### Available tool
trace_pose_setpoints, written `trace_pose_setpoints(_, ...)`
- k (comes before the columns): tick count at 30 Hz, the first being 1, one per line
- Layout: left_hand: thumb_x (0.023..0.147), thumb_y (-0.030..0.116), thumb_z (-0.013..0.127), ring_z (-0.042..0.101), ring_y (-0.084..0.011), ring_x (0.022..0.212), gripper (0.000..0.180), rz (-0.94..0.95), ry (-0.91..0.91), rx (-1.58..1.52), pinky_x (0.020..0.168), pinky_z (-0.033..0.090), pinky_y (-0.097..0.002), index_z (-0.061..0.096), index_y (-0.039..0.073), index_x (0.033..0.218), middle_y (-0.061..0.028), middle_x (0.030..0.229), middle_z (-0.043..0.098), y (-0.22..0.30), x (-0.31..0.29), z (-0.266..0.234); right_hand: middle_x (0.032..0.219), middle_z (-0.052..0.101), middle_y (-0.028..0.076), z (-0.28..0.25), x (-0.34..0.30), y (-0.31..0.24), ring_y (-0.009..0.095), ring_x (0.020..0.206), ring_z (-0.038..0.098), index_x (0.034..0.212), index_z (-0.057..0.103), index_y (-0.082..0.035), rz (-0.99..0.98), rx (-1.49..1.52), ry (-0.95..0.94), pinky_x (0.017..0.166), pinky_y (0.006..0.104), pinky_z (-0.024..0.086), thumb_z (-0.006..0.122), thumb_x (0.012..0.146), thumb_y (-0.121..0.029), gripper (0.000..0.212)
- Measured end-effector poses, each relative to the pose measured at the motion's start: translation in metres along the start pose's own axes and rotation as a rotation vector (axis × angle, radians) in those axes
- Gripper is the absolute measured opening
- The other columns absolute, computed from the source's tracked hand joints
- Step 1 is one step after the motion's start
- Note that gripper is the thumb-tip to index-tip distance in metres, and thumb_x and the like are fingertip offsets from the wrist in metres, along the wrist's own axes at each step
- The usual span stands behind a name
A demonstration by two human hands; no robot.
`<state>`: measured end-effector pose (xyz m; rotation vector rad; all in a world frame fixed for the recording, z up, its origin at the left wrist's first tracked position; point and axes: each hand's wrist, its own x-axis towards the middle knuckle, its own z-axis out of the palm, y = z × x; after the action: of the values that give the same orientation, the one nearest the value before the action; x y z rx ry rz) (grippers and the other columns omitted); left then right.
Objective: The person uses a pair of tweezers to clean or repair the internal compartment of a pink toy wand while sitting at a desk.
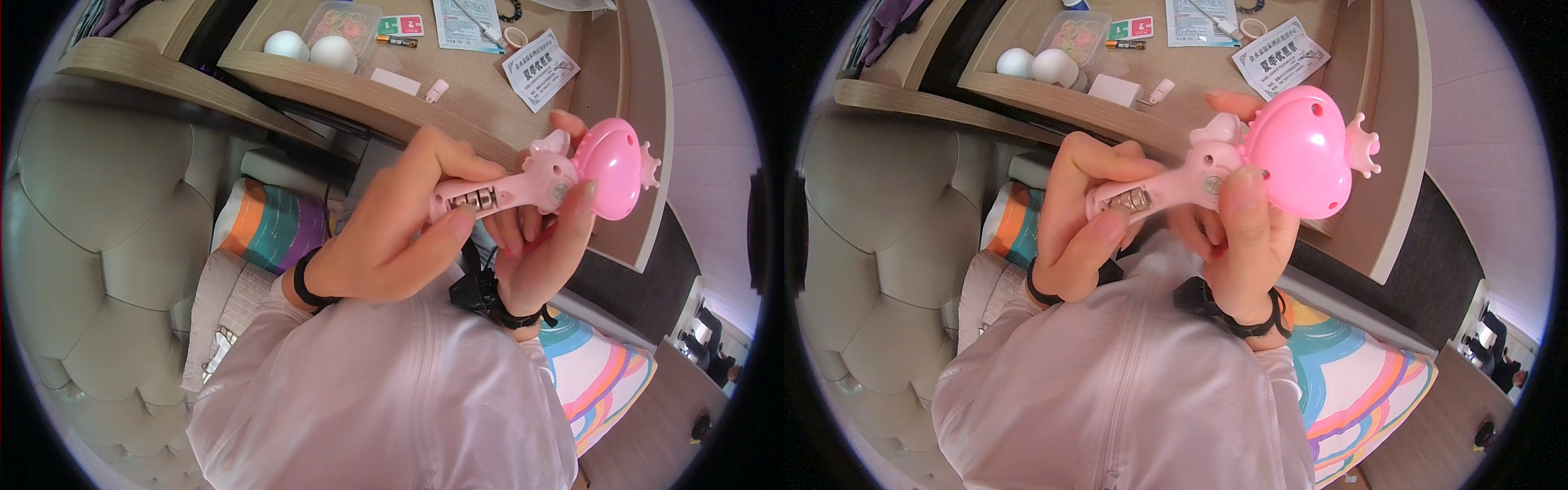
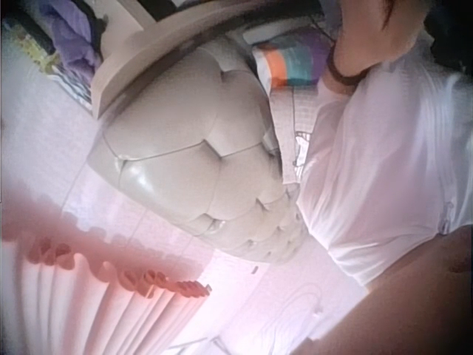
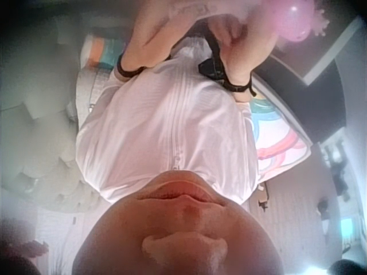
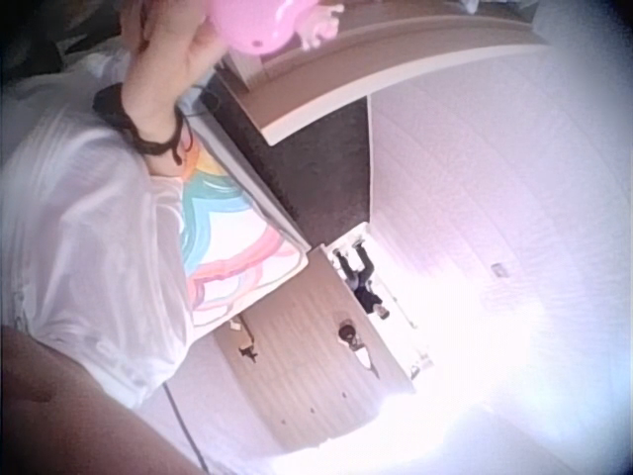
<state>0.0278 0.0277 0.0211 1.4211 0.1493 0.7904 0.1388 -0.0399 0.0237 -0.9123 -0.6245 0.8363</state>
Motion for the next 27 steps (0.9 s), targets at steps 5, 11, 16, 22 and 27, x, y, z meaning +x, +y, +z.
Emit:
trace_pose_setpoints(5, 0.08, 0.001, 0.039, 0.048, -0.0082, 0.064, 0.02, 0.009, -0.03, -0.002, 0.056, 0.037, -0.0216, 0.035, -0.004, 0.099, -0.0099, 0.077, 0.053, -0.002, -0.001, 0.001, 0.062, 0.042, -0.002, -0.001, 0.0, 0.0, 0.0, 0.033, 0.022, 0.116, 0.032, 0.001, 0.0, 0.022, 0.0, 0.03, 0.0153, 0.016, 0.04, 0.084, -0.042, 0.054)
trace_pose_setpoints(11, 0.08, 0.0, 0.039, 0.05, -0.0103, 0.066, 0.021, 0.01, -0.053, 0.006, 0.059, 0.039, -0.0221, 0.034, -0.004, 0.1, -0.0112, 0.079, 0.053, -0.002, -0.001, 0.0, 0.063, 0.043, -0.001, 0.0, 0.001, -0.002, 0.0, 0.033, 0.022, 0.115, 0.033, 0.001, -0.003, 0.001, 0.008, 0.029, 0.0154, 0.015, 0.04, 0.083, -0.042, 0.054)
trace_pose_setpoints(16, 0.08, 0.003, 0.046, 0.052, -0.011, 0.069, 0.024, 0.091, -0.045, 0.042, 0.06, 0.04, -0.0224, 0.035, -0.003, 0.1, -0.011, 0.081, 0.053, -0.005, 0.001, -0.002, 0.058, 0.041, -0.002, 0.003, 0.001, 0.0, 0.001, 0.033, 0.022, 0.115, 0.033, 0.001, 0.002, -0.007, 0.037, 0.03, 0.0163, 0.015, 0.041, 0.083, -0.044, 0.056)
trace_pose_setpoints(22, 0.079, 0.006, 0.055, 0.052, -0.0079, 0.071, 0.016, 0.01, 0.193, 0.229, 0.063, 0.041, -0.0204, 0.049, -0.002, 0.09, -0.0077, 0.079, 0.058, 0.0, -0.002, -0.005, 0.072, 0.051, 0.002, -0.009, 0.004, 0.007, 0.003, 0.044, 0.035, 0.119, 0.03, 0.003, -0.019, 0.307, -0.245, 0.041, 0.0162, 0.028, 0.051, 0.081, -0.024, 0.051)
trace_pose_setpoints(27, 0.085, 0.014, 0.044, 0.046, -0.0064, 0.058, 0.017, -0.155, 0.2, 0.179, 0.053, 0.037, -0.0195, 0.051, -0.001, 0.082, -0.0037, 0.065, 0.052, 0.007, -0.006, -0.007, 0.106, 0.051, 0.014, -0.012, 0.002, 0.009, 0.011, 0.07, 0.053, 0.112, 0.039, 0.005, 0.011, 0.362, -0.319, 0.062, 0.0242, 0.046, 0.059, 0.072, 0.001, 0.045)
